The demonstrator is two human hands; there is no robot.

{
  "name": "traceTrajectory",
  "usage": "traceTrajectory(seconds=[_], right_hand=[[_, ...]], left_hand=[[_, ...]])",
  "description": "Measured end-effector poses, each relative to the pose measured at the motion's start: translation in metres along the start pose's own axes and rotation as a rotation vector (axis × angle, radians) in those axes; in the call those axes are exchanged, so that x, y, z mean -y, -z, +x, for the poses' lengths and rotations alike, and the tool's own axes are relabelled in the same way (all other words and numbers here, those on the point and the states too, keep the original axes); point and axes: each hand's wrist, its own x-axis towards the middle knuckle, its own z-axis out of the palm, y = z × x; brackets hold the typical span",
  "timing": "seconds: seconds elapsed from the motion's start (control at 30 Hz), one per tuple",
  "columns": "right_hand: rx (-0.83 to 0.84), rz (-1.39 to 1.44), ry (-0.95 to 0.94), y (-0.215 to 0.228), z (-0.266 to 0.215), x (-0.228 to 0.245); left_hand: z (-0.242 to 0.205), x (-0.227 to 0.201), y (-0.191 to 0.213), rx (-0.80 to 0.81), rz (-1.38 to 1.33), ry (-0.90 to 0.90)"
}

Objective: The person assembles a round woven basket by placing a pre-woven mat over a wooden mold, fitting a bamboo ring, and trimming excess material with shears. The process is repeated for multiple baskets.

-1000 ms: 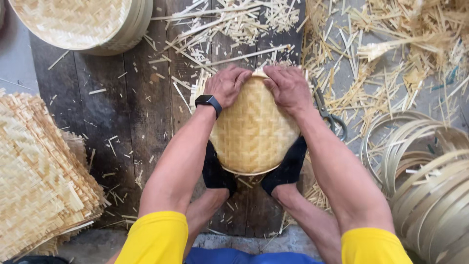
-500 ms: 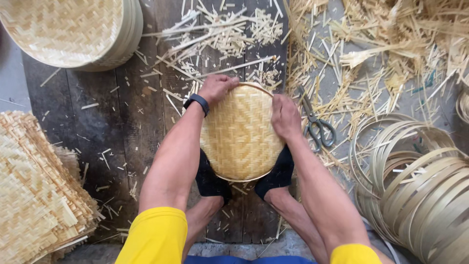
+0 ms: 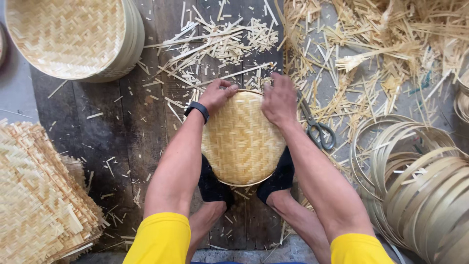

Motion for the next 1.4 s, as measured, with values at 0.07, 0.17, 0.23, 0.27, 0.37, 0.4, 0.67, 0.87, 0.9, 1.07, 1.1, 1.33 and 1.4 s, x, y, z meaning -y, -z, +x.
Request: traceTrajectory(seconds=[0.07, 0.17, 0.23, 0.27, 0.37, 0.4, 0.67, 0.87, 0.9, 1.07, 1.1, 1.33, 1.4], right_hand=[[0.138, -0.045, 0.026, -0.014, 0.026, 0.03], [0.481, -0.237, -0.09, -0.026, 0.045, 0.068], [0.604, -0.294, -0.143, -0.024, 0.049, 0.083], [0.651, -0.335, -0.121, -0.022, 0.047, 0.089], [0.693, -0.404, -0.098, -0.008, 0.054, 0.099], [0.69, -0.395, -0.107, -0.01, 0.054, 0.102], [0.708, -0.391, -0.191, -0.016, 0.065, 0.105], [0.351, -0.401, 0.023, -0.036, 0.051, 0.1], [0.041, -0.418, 0.364, -0.039, 0.045, 0.101], [0.601, -0.327, 0.266, -0.051, 0.041, 0.106], [0.69, -0.398, 0.173, -0.05, 0.05, 0.112], [0.803, -0.44, 0.006, -0.045, 0.059, 0.129], [0.671, -0.413, 0.153, -0.038, 0.047, 0.124]], left_hand=[[-0.001, 0.002, 0.001, -0.05, 0.019, 0.029], [-0.023, 0.013, -0.004, -0.446, 0.076, -0.324], [-0.052, 0.026, -0.006, -0.773, 0.112, -0.525], [-0.072, 0.034, -0.011, -0.916, 0.118, -0.537], [-0.111, 0.049, -0.027, -0.977, 0.456, -0.254], [-0.115, 0.056, -0.029, -0.902, 0.429, -0.185], [-0.075, 0.061, -0.019, -0.655, 0.291, 0.204], [-0.067, 0.064, -0.013, -0.506, 0.275, 0.341], [-0.067, 0.064, -0.012, -0.539, 0.264, 0.316], [-0.073, 0.076, -0.017, -0.579, 0.197, 0.299], [-0.069, 0.073, -0.014, -0.552, 0.195, 0.307], [-0.05, 0.084, -0.011, -0.537, 0.226, 0.39], [-0.044, 0.092, -0.012, -0.537, 0.171, 0.346]])
